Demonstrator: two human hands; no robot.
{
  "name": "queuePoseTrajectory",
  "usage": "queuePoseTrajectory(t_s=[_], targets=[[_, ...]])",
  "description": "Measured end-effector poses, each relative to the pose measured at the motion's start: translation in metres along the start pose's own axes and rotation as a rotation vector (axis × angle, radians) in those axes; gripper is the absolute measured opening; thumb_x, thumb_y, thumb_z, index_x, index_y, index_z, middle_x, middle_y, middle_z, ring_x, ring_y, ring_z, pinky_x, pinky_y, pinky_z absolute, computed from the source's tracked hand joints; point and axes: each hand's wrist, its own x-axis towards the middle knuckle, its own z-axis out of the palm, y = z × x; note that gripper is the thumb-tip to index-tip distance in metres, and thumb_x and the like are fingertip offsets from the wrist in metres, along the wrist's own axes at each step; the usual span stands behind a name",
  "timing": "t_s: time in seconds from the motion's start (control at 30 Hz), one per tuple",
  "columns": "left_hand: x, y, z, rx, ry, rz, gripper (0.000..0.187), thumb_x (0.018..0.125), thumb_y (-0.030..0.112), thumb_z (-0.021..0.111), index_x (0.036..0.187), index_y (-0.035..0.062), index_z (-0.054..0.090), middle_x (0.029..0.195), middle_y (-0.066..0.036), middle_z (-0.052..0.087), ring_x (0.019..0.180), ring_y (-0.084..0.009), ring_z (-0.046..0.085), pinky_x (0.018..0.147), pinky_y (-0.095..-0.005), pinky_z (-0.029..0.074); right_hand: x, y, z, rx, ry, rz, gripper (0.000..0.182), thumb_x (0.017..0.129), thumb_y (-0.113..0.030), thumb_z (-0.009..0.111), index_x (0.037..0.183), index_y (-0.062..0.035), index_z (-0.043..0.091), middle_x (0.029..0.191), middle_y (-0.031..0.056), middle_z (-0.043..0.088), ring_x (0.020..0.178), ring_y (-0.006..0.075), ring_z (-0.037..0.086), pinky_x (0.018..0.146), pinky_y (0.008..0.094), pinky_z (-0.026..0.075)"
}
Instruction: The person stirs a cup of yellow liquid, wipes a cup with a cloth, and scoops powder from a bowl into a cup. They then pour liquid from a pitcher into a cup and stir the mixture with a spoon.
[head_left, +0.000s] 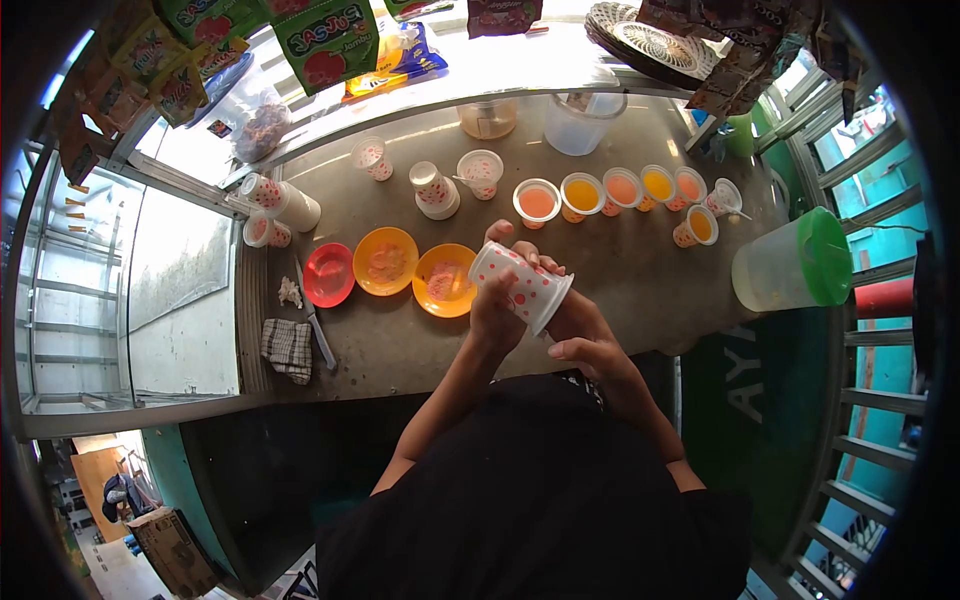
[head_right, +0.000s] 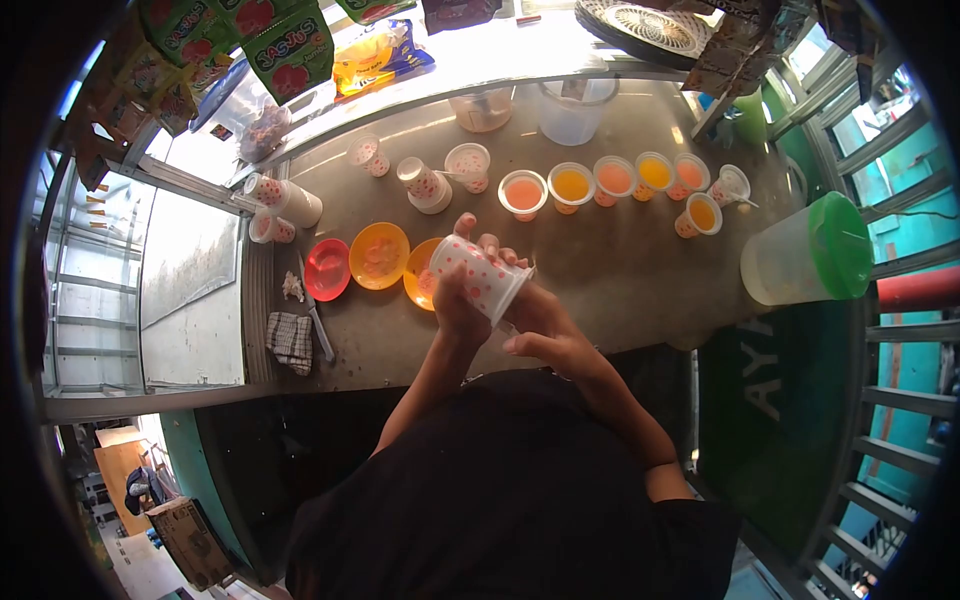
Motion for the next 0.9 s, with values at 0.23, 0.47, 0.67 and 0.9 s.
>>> queuePoseTrajectory(t_s=[0.23, 0.47, 0.67, 0.9], targets=[[0.002, -0.011, -0.005, -0.119, -0.189, -0.092, 0.08, 0.076, 0.01, 0.081, 0.136, 0.0203, 0.029, 0.1, -0.004, 0.06, 0.112, -0.0252, 0.059, 0.107, -0.0471, 0.044, -0.01, 0.008, -0.004, 0.313, 0.081, -0.035, 0.067, 0.073, -0.017, 0.057, 0.135, 0.0059, 0.045, 0.135, 0.0131, 0.048, 0.127, 0.0232, 0.044, 0.108, 0.0348, 0.032], [0.008, 0.0, 0.003, -0.051, -0.243, -0.032, 0.086, 0.079, 0.013, 0.079, 0.145, 0.0179, 0.024, 0.125, -0.013, 0.057, 0.127, -0.0294, 0.051, 0.11, -0.0489, 0.039, -0.01, 0.007, -0.016, 0.638, 0.018, -0.012, 0.06, 0.075, -0.019, 0.052, 0.131, 0.0034, 0.048, 0.124, 0.0118, 0.056, 0.116, 0.0258, 0.051, 0.101, 0.0346, 0.037], [0.001, 0.006, 0.03, -0.04, 0.212, -0.218, 0.056, 0.098, 0.034, 0.053, 0.143, 0.0054, 0.035, 0.143, -0.023, 0.045, 0.125, -0.032, 0.053, 0.105, -0.0436, 0.045, 0.001, 0.011, -0.004, -0.928, 0.108, -0.341, 0.064, 0.081, -0.022, 0.073, 0.134, 0.006, 0.047, 0.136, 0.0238, 0.05, 0.129, 0.0364, 0.047, 0.108, 0.0436, 0.033], [0.009, 0.023, 0.026, -0.123, 0.41, -0.021, 0.026, 0.094, 0.029, 0.057, 0.107, 0.0065, 0.053, 0.084, -0.005, 0.053, 0.081, -0.0183, 0.056, 0.082, -0.0377, 0.05, 0.0, -0.004, 0.003, -0.512, -0.034, -0.142, 0.059, 0.082, -0.023, 0.068, 0.131, 0.0061, 0.051, 0.137, 0.0234, 0.047, 0.127, 0.0357, 0.048, 0.11, 0.0422, 0.032]])
